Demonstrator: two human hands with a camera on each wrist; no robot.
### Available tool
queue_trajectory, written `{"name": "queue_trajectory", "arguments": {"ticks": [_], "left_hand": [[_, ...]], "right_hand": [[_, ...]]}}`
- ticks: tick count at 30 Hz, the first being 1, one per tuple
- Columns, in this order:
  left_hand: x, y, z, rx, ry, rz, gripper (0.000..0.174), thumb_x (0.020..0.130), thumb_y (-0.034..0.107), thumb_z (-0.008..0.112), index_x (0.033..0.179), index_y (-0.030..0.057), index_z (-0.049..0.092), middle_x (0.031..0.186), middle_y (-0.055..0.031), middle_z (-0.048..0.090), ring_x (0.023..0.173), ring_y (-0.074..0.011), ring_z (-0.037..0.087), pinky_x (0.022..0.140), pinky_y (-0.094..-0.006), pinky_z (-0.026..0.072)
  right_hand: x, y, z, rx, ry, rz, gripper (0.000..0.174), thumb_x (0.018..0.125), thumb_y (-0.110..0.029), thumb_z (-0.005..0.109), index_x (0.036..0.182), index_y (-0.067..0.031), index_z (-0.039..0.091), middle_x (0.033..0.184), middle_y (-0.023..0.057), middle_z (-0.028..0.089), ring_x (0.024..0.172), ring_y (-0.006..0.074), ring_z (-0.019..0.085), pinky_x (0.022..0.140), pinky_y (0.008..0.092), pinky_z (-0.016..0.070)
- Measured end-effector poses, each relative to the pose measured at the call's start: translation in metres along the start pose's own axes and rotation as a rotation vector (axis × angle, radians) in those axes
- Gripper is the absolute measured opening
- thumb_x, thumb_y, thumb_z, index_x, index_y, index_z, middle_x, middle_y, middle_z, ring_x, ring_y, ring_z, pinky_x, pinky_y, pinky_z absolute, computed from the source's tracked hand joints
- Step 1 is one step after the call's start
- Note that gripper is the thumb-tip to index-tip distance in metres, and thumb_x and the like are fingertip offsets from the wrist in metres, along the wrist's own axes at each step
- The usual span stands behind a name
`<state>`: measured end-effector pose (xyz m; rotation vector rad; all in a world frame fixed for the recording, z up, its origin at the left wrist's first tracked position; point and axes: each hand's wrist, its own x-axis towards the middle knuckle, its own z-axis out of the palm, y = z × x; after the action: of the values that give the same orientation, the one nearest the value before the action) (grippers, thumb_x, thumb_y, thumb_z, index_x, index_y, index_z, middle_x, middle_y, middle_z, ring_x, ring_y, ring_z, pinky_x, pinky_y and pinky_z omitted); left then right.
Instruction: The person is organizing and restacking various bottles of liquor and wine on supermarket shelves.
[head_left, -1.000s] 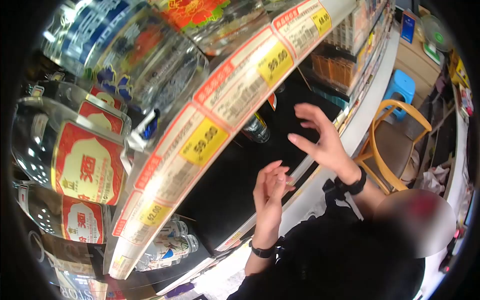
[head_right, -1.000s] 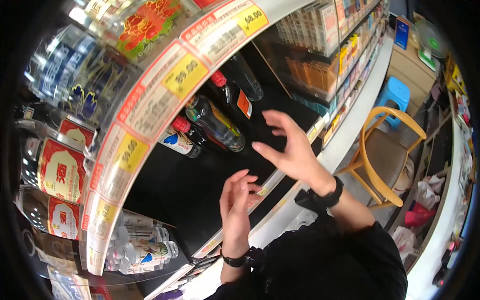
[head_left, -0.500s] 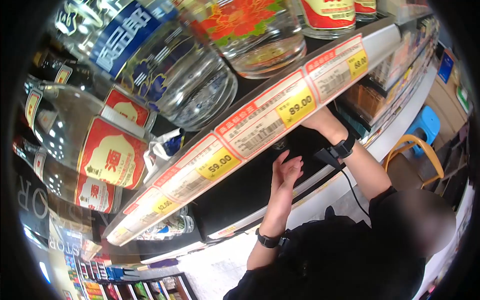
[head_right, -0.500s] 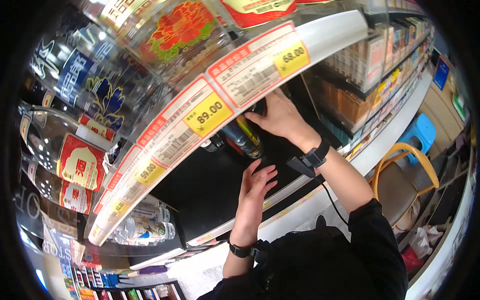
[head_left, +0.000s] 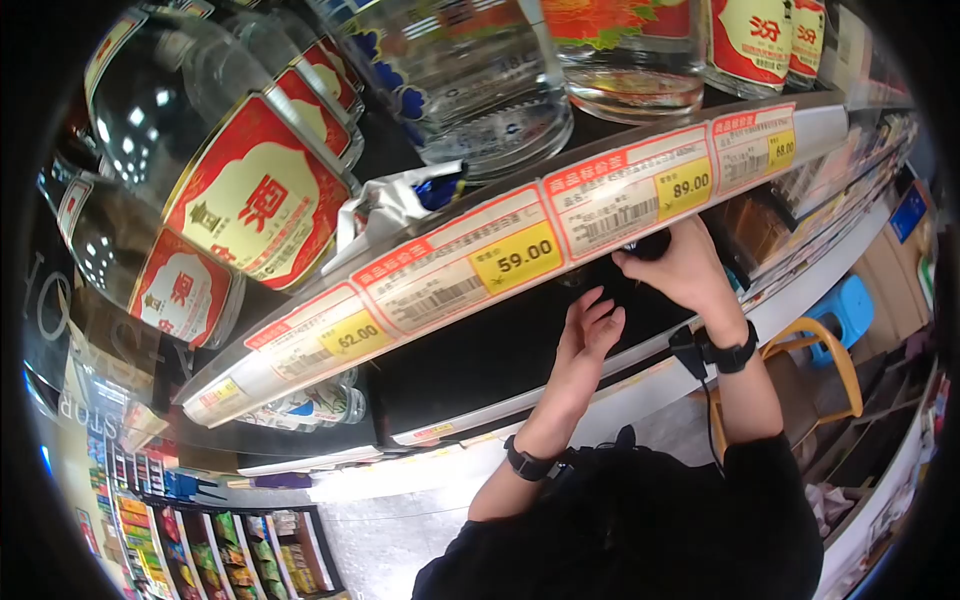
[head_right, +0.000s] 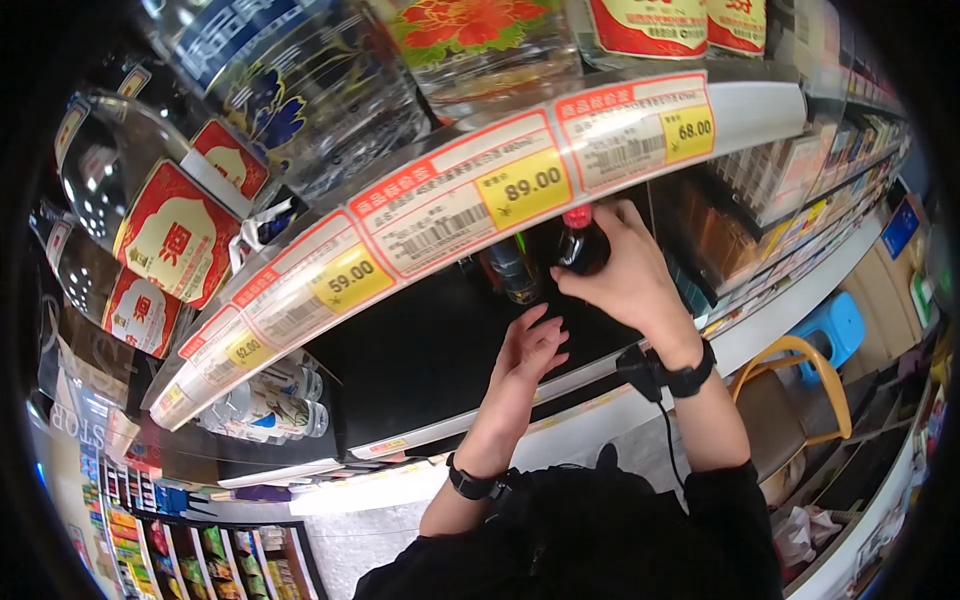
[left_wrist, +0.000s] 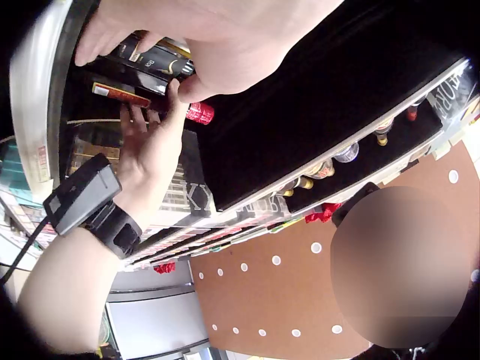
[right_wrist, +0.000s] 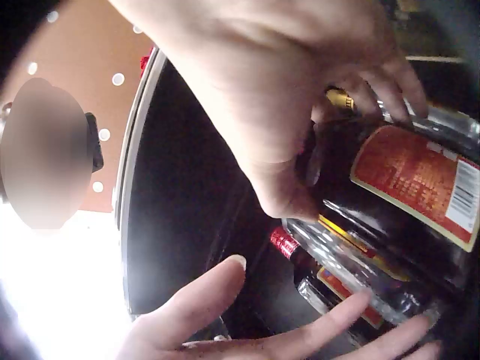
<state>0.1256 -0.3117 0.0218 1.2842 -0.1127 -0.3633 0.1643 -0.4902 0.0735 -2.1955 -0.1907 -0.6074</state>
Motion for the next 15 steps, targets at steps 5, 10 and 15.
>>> {"name": "queue_trajectory", "arguments": {"ticks": [5, 10, 15], "left_hand": [[0.004, -0.012, -0.005, -0.050, 0.011, 0.024, 0.061, 0.102, 0.039, 0.056, 0.150, 0.0075, 0.037, 0.145, -0.0107, 0.046, 0.135, -0.0217, 0.044, 0.110, -0.0381, 0.0382], [0.006, -0.007, -0.012, -0.085, -0.037, -0.016, 0.065, 0.101, 0.043, 0.055, 0.149, 0.0028, 0.037, 0.148, -0.0143, 0.045, 0.139, -0.0220, 0.039, 0.115, -0.0346, 0.0295], [0.010, -0.017, -0.036, 0.039, -0.027, 0.097, 0.066, 0.102, 0.041, 0.056, 0.148, -0.0018, 0.036, 0.147, -0.0203, 0.045, 0.140, -0.0279, 0.040, 0.116, -0.0381, 0.0298]], "right_hand": [[-0.024, 0.002, 0.006, -0.008, -0.013, -0.149, 0.071, 0.068, -0.024, 0.086, 0.125, -0.0006, 0.049, 0.112, 0.0203, 0.061, 0.105, 0.0385, 0.062, 0.086, 0.0430, 0.0501], [-0.040, 0.007, 0.021, 0.171, 0.017, 0.032, 0.077, 0.065, -0.014, 0.088, 0.127, -0.0008, 0.045, 0.103, 0.0159, 0.067, 0.096, 0.0274, 0.069, 0.083, 0.0374, 0.0542], [-0.060, 0.013, 0.034, 0.243, 0.181, -0.112, 0.079, 0.068, -0.002, 0.086, 0.134, -0.0009, 0.041, 0.121, 0.0113, 0.055, 0.106, 0.0210, 0.057, 0.095, 0.0331, 0.0479]]}}
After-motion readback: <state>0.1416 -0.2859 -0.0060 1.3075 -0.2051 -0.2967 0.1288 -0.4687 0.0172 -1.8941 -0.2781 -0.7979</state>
